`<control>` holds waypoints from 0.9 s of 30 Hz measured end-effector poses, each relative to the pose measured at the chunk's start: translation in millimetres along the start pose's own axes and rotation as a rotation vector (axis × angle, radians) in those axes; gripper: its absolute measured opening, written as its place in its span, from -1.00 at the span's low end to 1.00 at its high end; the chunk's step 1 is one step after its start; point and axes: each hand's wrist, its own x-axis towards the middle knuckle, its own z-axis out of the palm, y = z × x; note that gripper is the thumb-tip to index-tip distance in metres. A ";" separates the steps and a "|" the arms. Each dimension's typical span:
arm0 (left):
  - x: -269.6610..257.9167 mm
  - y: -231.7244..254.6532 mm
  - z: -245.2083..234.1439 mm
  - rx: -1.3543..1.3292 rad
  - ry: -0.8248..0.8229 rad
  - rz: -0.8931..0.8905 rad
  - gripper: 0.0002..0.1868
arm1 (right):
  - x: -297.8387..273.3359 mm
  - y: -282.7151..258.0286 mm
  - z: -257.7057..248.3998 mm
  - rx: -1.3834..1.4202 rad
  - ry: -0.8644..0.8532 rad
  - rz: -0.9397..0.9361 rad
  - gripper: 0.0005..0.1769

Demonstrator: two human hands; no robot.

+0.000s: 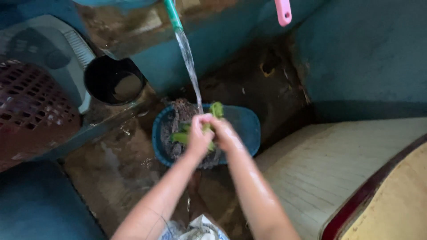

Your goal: Hand washing and rinsing clothes in a basin.

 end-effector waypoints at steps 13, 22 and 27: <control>26.7 -102.3 -13.8 -1.253 -0.165 -0.325 -0.43 | -75.2 -50.4 119.0 -1.097 0.431 -0.721 -0.69; 42.7 -112.0 -29.7 -0.555 0.239 -0.448 -0.75 | -22.4 -22.4 74.7 -0.736 0.388 -0.518 -0.29; 21.4 -79.2 -36.4 0.251 0.070 -0.213 -0.69 | 15.1 -44.6 64.9 -0.485 0.211 -0.237 -0.07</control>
